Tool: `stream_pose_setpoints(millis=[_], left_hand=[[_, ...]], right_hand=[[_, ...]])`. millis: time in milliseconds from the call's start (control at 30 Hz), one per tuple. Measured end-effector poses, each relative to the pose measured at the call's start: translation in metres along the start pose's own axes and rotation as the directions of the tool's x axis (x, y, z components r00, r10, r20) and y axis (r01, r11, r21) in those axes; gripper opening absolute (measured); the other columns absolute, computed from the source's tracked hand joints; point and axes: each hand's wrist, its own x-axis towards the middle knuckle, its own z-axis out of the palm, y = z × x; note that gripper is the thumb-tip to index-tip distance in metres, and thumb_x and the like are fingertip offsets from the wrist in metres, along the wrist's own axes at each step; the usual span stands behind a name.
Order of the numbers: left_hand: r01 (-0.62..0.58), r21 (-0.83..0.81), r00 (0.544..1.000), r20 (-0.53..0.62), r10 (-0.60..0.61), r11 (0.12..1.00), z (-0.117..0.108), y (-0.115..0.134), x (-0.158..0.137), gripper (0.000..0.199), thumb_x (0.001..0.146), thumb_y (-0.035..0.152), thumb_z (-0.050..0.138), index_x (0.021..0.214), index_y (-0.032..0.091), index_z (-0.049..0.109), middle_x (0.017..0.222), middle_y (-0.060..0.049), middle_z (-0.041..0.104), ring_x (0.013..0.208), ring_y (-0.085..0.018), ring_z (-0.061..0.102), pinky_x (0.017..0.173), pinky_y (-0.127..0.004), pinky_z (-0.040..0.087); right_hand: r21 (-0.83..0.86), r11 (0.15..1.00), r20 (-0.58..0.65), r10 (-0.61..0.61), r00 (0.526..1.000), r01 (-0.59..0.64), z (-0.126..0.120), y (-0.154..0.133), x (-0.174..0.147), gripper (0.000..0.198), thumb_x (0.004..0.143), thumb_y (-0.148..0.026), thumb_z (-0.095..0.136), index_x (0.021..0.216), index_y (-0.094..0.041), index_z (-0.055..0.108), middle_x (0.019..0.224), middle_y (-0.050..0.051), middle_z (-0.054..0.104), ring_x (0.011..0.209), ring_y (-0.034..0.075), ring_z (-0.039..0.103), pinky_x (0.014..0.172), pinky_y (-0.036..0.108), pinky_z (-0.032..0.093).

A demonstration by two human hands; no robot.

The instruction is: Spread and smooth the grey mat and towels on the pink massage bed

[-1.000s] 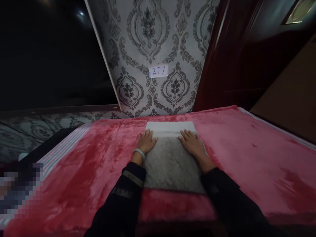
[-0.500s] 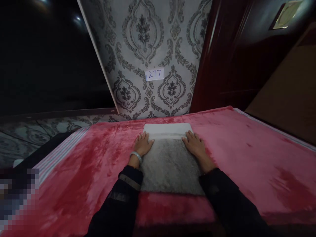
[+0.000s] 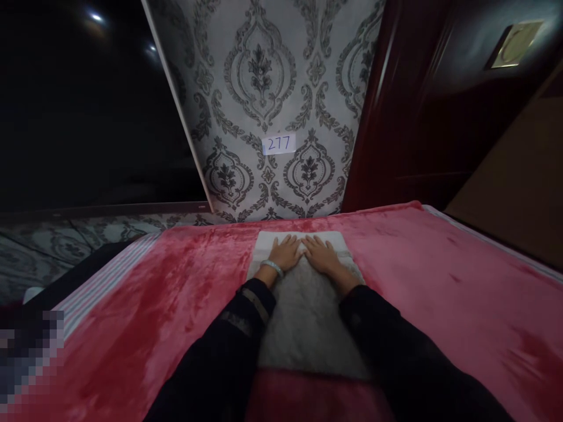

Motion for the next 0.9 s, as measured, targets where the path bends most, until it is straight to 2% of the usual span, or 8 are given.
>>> stream_pose_setpoints(millis=[100, 167, 367, 467, 567, 667, 800, 900], left_hand=[[0.053, -0.013, 0.998, -0.013, -0.054, 0.998, 0.022, -0.006, 0.007, 0.061, 0.102, 0.048, 0.025, 0.158, 0.026, 0.033, 0.168, -0.006, 0.026, 0.157, -0.024, 0.018, 0.126, -0.056, 0.014], [0.100, -0.016, 0.995, 0.000, -0.100, 0.995, 0.025, -0.013, 0.006, 0.064, 0.101, 0.053, 0.026, 0.159, 0.025, 0.032, 0.169, -0.006, 0.023, 0.157, -0.024, 0.016, 0.126, -0.054, 0.013], [0.364, 0.005, 0.930, 0.049, -0.364, 0.931, 0.006, -0.039, -0.004, 0.072, 0.099, 0.057, 0.023, 0.160, 0.019, 0.028, 0.170, -0.011, 0.018, 0.158, -0.026, 0.011, 0.126, -0.057, 0.012], [0.451, -0.015, 0.892, 0.044, -0.450, 0.892, 0.002, -0.047, -0.007, 0.072, 0.099, 0.058, 0.023, 0.160, 0.020, 0.027, 0.171, -0.009, 0.013, 0.158, -0.025, 0.006, 0.125, -0.058, 0.016], [0.522, -0.025, 0.853, 0.022, -0.521, 0.853, 0.003, -0.052, -0.008, 0.071, 0.099, 0.054, 0.025, 0.160, 0.018, 0.028, 0.171, -0.010, 0.013, 0.158, -0.028, 0.011, 0.125, -0.055, 0.019], [0.548, -0.037, 0.836, 0.000, -0.549, 0.835, 0.007, -0.059, -0.008, 0.066, 0.101, 0.047, 0.024, 0.160, 0.019, 0.029, 0.171, -0.010, 0.015, 0.157, -0.027, 0.017, 0.125, -0.054, 0.022], [0.546, -0.059, 0.834, -0.053, -0.549, 0.836, 0.008, -0.068, -0.008, 0.060, 0.101, 0.041, 0.026, 0.158, 0.024, 0.034, 0.168, -0.009, 0.026, 0.155, -0.028, 0.024, 0.122, -0.058, 0.027], [0.548, -0.055, 0.823, -0.139, -0.550, 0.835, 0.002, -0.065, -0.008, 0.059, 0.101, 0.043, 0.031, 0.155, 0.021, 0.039, 0.167, -0.012, 0.029, 0.154, -0.033, 0.024, 0.121, -0.061, 0.028]], right_hand=[[0.026, 1.000, 0.016, 0.007, 1.000, -0.007, 0.016, 0.003, 0.001, 0.056, 0.104, -0.034, 0.028, 0.158, -0.024, 0.038, 0.165, 0.006, 0.031, 0.152, 0.025, 0.026, 0.120, 0.052, 0.026], [0.041, 0.998, 0.017, 0.037, 0.999, -0.038, 0.020, 0.010, 0.000, 0.057, 0.104, -0.039, 0.028, 0.158, -0.023, 0.037, 0.166, 0.006, 0.029, 0.153, 0.025, 0.025, 0.121, 0.051, 0.025], [0.033, 0.971, 0.058, 0.236, 0.970, -0.238, 0.013, 0.039, -0.006, 0.060, 0.105, -0.045, 0.023, 0.159, -0.021, 0.036, 0.167, 0.007, 0.027, 0.154, 0.026, 0.021, 0.122, 0.051, 0.023], [0.057, 0.944, 0.082, 0.321, 0.944, -0.326, 0.008, 0.049, -0.010, 0.061, 0.104, -0.047, 0.023, 0.159, -0.022, 0.034, 0.168, 0.004, 0.023, 0.155, 0.028, 0.017, 0.120, 0.054, 0.027], [0.075, 0.922, 0.083, 0.373, 0.924, -0.379, 0.007, 0.052, -0.013, 0.062, 0.104, -0.048, 0.023, 0.160, -0.022, 0.033, 0.169, 0.005, 0.020, 0.153, 0.031, 0.021, 0.120, 0.053, 0.028], [0.091, 0.916, 0.075, 0.386, 0.920, -0.392, 0.008, 0.054, -0.013, 0.061, 0.104, -0.045, 0.023, 0.160, -0.023, 0.033, 0.169, 0.008, 0.020, 0.151, 0.032, 0.027, 0.120, 0.053, 0.027], [0.093, 0.914, 0.050, 0.392, 0.918, -0.395, 0.009, 0.056, -0.013, 0.061, 0.104, -0.044, 0.025, 0.158, -0.019, 0.036, 0.167, 0.012, 0.024, 0.152, 0.034, 0.025, 0.118, 0.057, 0.027], [0.086, 0.942, -0.104, 0.334, 0.937, -0.326, 0.008, 0.052, -0.011, 0.060, 0.103, -0.041, 0.028, 0.156, -0.016, 0.040, 0.165, 0.016, 0.029, 0.153, 0.036, 0.021, 0.118, 0.064, 0.024]])
